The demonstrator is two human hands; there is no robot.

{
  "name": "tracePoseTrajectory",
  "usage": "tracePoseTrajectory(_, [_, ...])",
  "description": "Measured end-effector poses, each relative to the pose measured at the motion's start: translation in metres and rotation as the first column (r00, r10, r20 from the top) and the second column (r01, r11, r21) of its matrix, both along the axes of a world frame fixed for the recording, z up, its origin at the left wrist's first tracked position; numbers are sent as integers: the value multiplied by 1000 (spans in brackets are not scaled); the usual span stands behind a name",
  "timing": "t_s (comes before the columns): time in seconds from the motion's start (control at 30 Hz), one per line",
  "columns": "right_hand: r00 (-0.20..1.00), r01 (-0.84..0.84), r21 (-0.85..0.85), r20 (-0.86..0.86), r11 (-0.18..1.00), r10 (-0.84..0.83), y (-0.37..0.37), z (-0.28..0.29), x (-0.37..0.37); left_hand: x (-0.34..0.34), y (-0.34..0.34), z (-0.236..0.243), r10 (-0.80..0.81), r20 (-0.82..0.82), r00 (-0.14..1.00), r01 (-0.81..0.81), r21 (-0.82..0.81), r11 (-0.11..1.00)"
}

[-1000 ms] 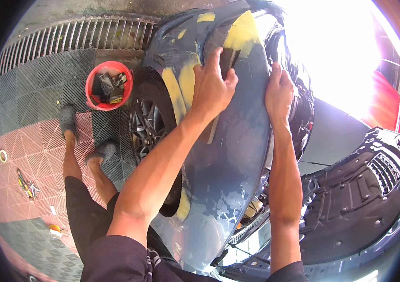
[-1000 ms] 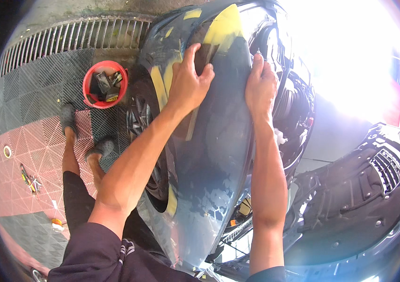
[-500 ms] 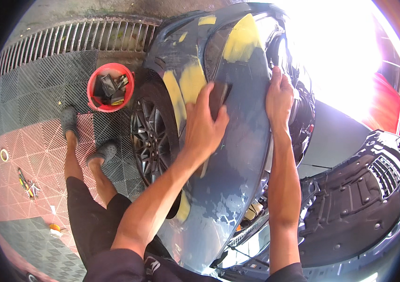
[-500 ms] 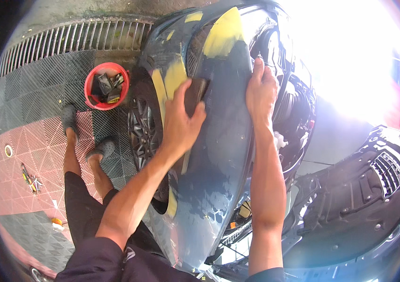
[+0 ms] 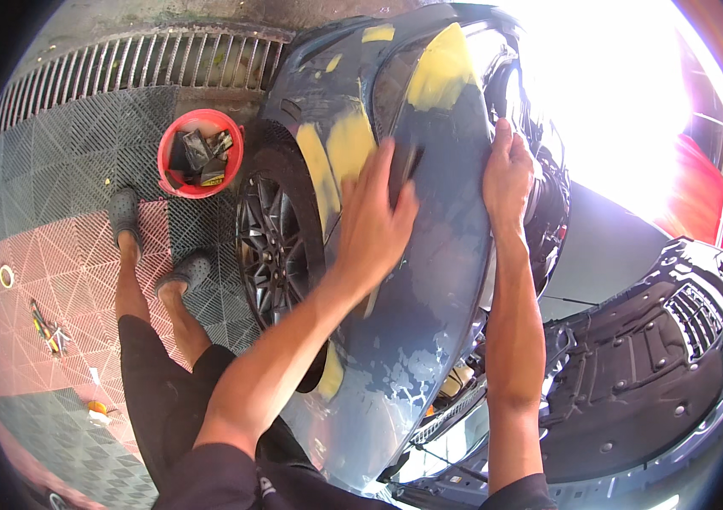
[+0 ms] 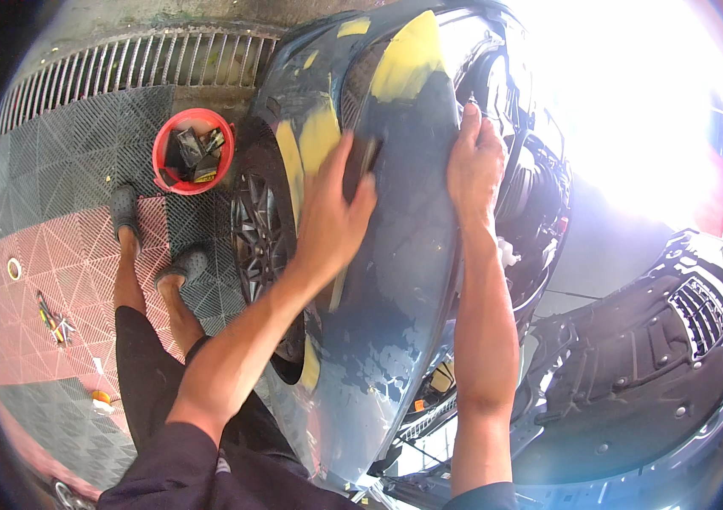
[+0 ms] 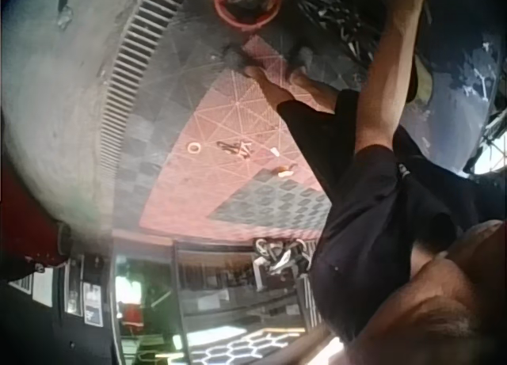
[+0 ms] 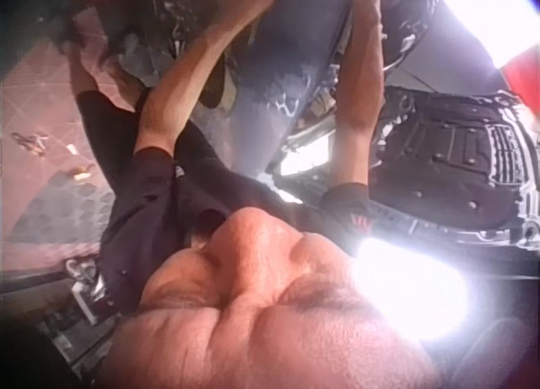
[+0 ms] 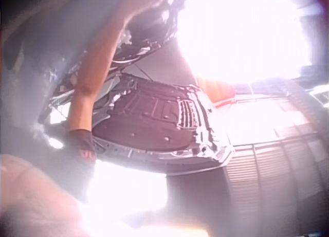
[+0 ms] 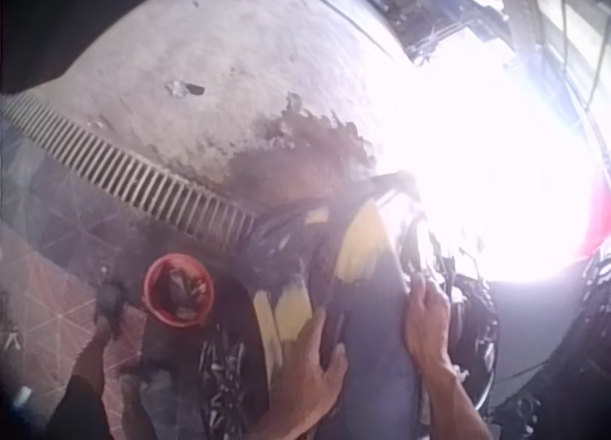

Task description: The person sands a car fender with a sanding block, repeatedly dipping the block into a red bucket of water. The person wipes the sanded area with a hand and continues sanding different sections of the fender.

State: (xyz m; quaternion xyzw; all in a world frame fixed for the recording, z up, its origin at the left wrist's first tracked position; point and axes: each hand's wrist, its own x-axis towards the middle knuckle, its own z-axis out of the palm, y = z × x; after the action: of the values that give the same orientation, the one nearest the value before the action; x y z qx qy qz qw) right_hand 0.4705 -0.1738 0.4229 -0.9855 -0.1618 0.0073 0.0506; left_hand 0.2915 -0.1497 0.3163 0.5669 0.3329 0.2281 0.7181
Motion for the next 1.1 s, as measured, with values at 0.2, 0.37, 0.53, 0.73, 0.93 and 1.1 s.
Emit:
tracePoseTrajectory(0.2, [1000,13,-11,10,1000,-13,-4,3,0,-56,-46,2,-70,-15,997,70,-15,997])
tracePoseTrajectory(0.37, [998,-49,27,31,998,48,-5,-2,2,-11,-9,0,-1,-14,1000,1,42,999])
tracePoseTrajectory(0.53, [1000,0,21,-18,1000,0,-3,2,-2,-62,-55,1,-38,-17,999,39,50,998])
tracePoseTrajectory(0.73, [999,-6,30,-34,1000,7,7,5,-9,-9,-8,4,-17,-49,999,17,6,1000])
tracePoseTrajectory(0.93, [1000,28,18,-15,999,-28,-1,4,-3,-82,-65,7,-81,-55,995,83,36,996])
tracePoseTrajectory(1.1, [1000,-16,30,-5,999,16,1,1,-5,-17,-9,7,47,-62,997,-45,27,999])
